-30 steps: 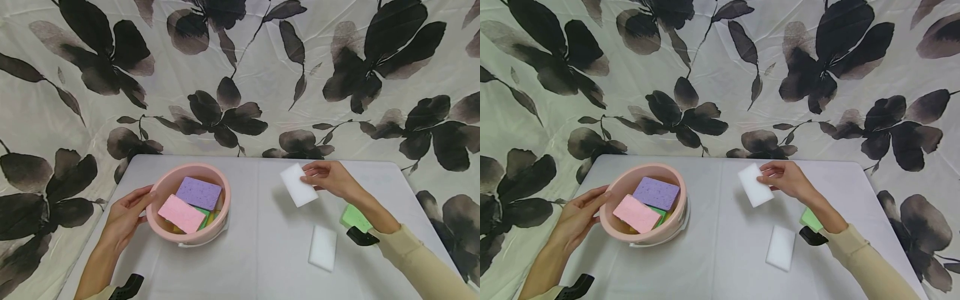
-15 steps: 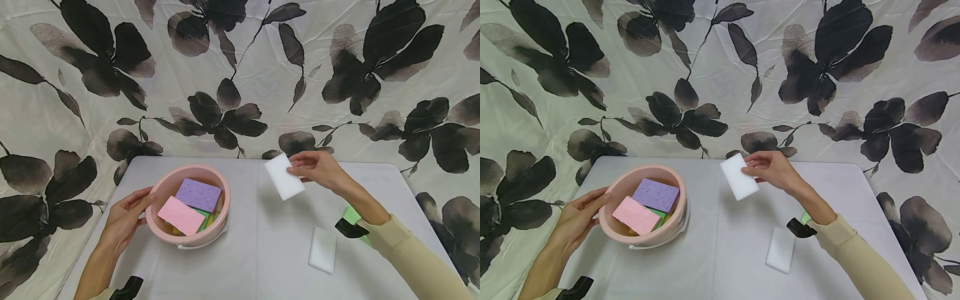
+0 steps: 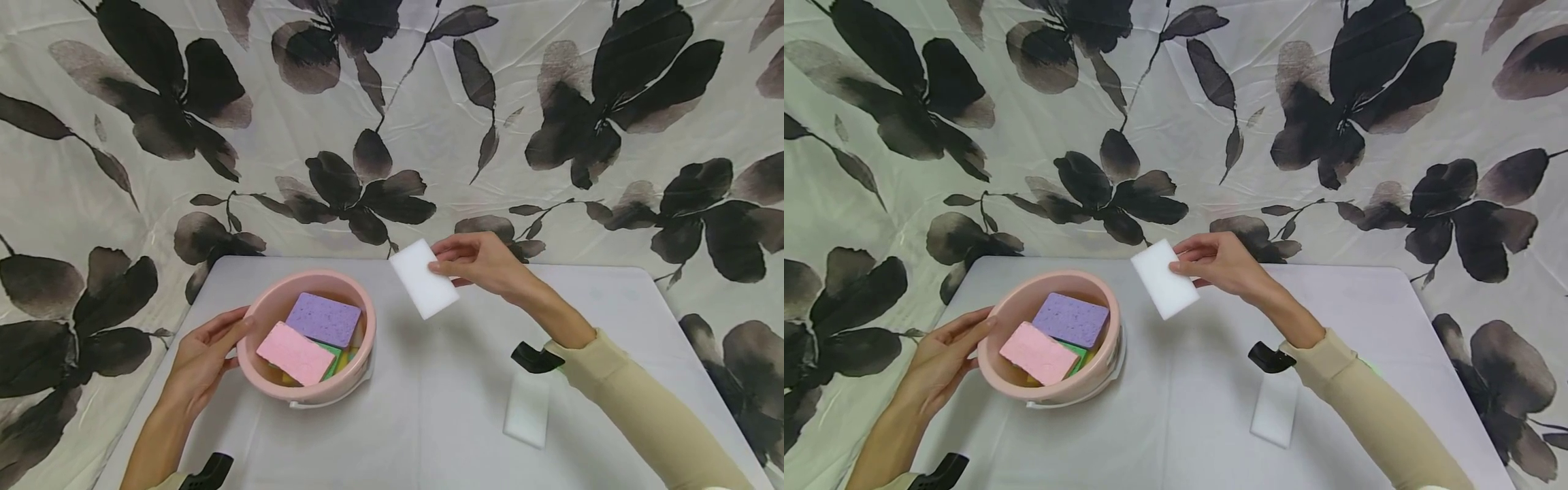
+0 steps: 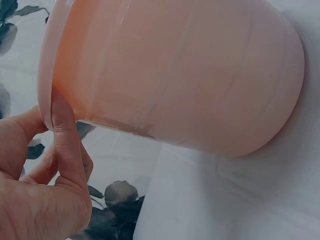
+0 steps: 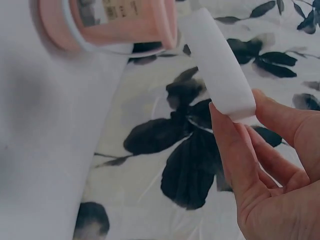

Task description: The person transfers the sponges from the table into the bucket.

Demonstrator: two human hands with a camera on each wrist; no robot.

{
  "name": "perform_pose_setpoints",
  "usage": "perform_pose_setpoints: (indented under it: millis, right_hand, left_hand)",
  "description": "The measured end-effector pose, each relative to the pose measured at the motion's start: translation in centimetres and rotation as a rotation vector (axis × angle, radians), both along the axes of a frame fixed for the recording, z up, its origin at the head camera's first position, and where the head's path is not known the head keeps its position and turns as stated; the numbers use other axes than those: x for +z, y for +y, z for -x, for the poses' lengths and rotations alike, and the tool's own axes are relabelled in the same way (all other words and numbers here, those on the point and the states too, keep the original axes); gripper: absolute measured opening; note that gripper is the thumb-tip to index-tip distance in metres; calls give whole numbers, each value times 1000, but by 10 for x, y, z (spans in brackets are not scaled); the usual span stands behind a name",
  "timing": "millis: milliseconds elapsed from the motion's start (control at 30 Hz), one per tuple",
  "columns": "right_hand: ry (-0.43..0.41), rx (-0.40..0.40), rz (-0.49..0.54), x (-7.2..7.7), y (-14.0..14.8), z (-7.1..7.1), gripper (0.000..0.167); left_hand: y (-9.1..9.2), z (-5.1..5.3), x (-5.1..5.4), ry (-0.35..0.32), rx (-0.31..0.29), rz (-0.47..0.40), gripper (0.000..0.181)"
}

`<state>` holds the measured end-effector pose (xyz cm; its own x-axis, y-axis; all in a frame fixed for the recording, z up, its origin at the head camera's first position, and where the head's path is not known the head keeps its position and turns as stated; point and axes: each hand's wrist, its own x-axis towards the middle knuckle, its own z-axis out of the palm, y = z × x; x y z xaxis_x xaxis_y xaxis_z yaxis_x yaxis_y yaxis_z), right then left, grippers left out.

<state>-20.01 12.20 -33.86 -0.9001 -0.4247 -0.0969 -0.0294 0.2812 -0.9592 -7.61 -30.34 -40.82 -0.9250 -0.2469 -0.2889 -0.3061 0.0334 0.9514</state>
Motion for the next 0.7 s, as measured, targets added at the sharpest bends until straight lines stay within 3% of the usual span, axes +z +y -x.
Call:
perform_pose_setpoints:
  millis: [367, 700]
  right_hand:
    - [16, 33, 13, 8, -31, 4, 36]
    - [35, 85, 48, 10, -62, 4, 33]
  left_hand:
    - [0, 1, -1, -6, -13, 54, 67]
    - [0, -1, 1, 14, -2, -21, 58]
